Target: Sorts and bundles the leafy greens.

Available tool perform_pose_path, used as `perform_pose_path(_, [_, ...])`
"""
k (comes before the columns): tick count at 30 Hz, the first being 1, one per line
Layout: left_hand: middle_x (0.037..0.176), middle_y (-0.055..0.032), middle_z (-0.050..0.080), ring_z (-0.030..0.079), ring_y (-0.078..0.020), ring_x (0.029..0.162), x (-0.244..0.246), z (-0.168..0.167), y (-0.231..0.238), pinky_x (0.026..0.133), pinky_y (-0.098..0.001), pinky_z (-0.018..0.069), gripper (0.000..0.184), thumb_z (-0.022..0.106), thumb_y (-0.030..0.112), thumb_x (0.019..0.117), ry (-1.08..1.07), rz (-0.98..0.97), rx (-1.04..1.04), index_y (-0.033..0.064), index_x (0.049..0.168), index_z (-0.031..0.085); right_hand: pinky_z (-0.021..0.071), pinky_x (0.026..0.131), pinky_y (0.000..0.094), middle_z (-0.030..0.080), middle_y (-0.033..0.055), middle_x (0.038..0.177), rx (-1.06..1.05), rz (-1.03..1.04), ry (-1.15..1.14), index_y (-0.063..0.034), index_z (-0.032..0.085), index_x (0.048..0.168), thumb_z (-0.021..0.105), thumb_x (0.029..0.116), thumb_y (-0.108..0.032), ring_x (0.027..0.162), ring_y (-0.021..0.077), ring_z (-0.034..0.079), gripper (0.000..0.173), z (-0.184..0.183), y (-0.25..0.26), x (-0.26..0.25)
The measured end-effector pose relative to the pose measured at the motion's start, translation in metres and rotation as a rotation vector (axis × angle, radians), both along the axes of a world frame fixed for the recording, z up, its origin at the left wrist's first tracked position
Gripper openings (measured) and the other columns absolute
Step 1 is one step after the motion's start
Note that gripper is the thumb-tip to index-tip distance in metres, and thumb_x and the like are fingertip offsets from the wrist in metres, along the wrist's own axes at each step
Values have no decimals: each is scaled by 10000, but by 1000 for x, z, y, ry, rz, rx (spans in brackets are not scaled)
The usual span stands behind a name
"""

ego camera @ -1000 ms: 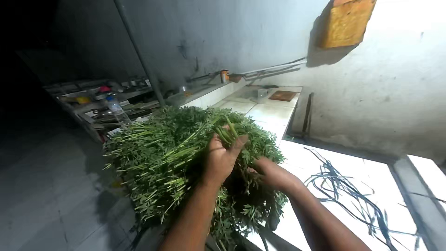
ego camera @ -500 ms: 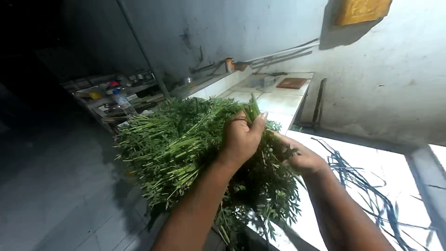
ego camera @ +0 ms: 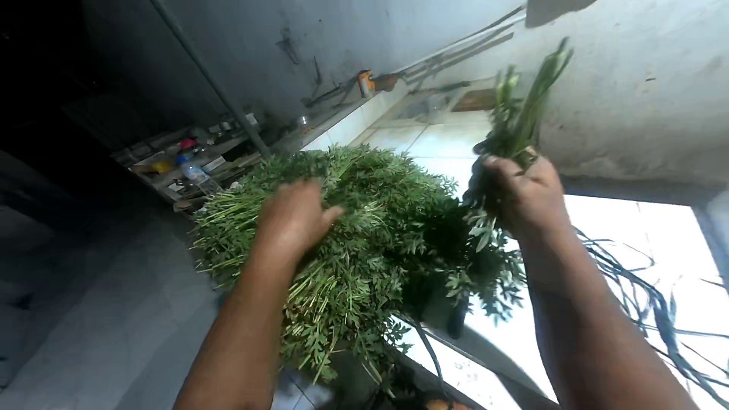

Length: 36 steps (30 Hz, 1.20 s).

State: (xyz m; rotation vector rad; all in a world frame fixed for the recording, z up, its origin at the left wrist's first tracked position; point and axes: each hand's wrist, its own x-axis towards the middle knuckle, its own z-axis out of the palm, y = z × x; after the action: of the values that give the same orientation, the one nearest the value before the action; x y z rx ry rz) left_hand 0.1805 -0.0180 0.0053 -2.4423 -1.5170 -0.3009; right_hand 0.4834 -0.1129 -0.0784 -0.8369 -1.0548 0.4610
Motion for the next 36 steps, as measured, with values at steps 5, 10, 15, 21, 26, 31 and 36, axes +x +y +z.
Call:
perform_pose_path(5, [1096, -238, 709, 679, -463, 1040, -34, -26, 35, 871, -727, 514, 449, 662, 449, 981, 153, 160, -189, 61, 1203, 708, 608, 802, 242, 699, -84, 929, 112, -149, 72, -144, 613, 1139, 581, 1013, -143, 848, 30, 689, 131, 13, -18, 10])
perform_pose_path(10, [1114, -260, 692, 663, -460, 1075, -60, -18, 69, 934, -711, 493, 376, 612, 352, 1028, 82, 130, -242, 18, 1174, 703, 598, 796, 232, 698, -86, 933, 185, -122, 88, -143, 612, 1146, 564, 1007, -108, 845, 32, 683, 151, 19, -26, 14])
perform_pose_path(15, [952, -154, 723, 701, -358, 930, -31, -17, 30, 844, -669, 541, 461, 593, 524, 1005, 54, -25, -198, 92, 1047, 745, 605, 776, 239, 706, -63, 927, 203, -117, 91, -128, 632, 1146, 582, 995, -119, 827, 48, 688, 159, 21, -29, 14])
perform_pose_path(21, [1116, -233, 700, 673, -422, 1059, -46, -5, 44, 928, -706, 500, 532, 599, 523, 1005, -103, -43, -315, 62, 1259, 673, 603, 758, 221, 709, -81, 907, 199, -120, 70, -141, 646, 1133, 561, 990, -103, 808, 30, 686, 170, 24, -33, 10])
perform_pose_path(26, [1201, -296, 663, 631, -497, 1153, -55, 7, 77, 977, -737, 455, 432, 459, 352, 1094, -17, 131, -180, 11, 1285, 643, 599, 743, 209, 706, -90, 889, 206, -112, 50, -149, 655, 1121, 554, 988, -101, 782, 19, 679, 173, 25, -32, 8])
perform_pose_path(31, [1224, -309, 649, 625, -497, 1151, -56, -29, 103, 965, -712, 477, 330, 625, 153, 1002, 29, 258, -399, -50, 1262, 642, 595, 699, 217, 694, -69, 897, 170, -112, 31, -146, 633, 1153, 561, 981, -119, 765, 35, 672, 188, 23, -33, 8])
perform_pose_path(36, [1243, -303, 640, 616, -466, 1175, -79, -49, 125, 994, -672, 469, 325, 666, 62, 957, -72, 187, -426, -59, 1258, 635, 594, 702, 218, 691, -60, 929, 171, -121, 19, -143, 631, 1204, 562, 995, -141, 774, 40, 669, 220, 22, -36, 16])
